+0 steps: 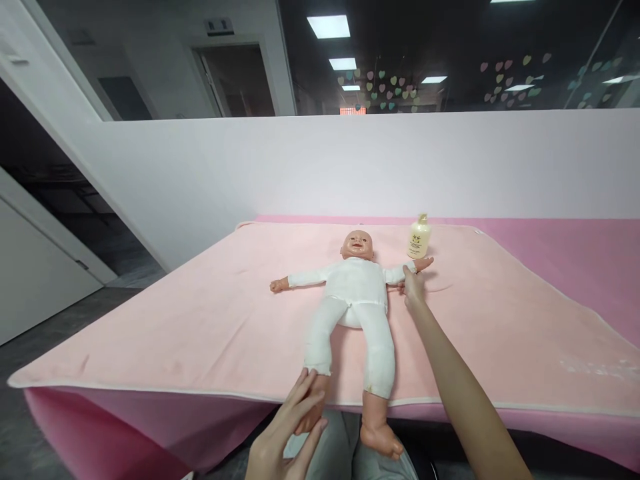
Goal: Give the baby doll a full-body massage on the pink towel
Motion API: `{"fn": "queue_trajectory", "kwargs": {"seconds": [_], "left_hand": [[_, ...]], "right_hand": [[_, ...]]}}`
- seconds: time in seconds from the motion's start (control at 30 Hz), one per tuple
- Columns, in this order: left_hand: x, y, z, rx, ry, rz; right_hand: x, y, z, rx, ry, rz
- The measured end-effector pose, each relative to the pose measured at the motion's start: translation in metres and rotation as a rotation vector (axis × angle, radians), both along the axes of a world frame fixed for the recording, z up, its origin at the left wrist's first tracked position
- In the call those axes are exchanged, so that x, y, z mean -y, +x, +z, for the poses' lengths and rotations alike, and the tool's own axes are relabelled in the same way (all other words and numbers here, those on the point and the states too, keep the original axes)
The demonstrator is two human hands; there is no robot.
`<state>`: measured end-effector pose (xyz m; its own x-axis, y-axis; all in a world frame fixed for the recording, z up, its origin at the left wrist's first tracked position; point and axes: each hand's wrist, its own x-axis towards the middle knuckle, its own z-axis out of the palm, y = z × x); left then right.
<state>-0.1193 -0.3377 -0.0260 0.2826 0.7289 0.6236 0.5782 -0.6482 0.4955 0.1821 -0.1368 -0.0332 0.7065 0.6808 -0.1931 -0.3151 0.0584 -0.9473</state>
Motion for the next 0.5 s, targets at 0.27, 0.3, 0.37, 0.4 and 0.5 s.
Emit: {"fn": "queue_trajectory", "kwargs": {"seconds": [0.27,0.3,0.37,0.4,0.5], "left_hand": [[-0.089,0.038,0.038,0.074,-0.037,-0.08],[-0.102,0.044,0.037,0.067,-0.057,-0.098],[-0.121,0.056,0.033,0.069,-0.083,-0.124],[-0.126,0.06,0.031,0.071,-0.091,-0.136],[-0.119,0.061,0.034,0.068,-0.087,-0.151]], "right_hand": [[0.013,-0.031,0.01,0.887,0.196,0.225],[0.015,-0.034,0.009,1.005,0.175,0.265],[0.018,-0.039,0.008,1.164,0.116,0.311],[0.019,-0.04,0.008,1.192,0.096,0.318],[0.016,-0.036,0.009,1.062,0.135,0.286]]}}
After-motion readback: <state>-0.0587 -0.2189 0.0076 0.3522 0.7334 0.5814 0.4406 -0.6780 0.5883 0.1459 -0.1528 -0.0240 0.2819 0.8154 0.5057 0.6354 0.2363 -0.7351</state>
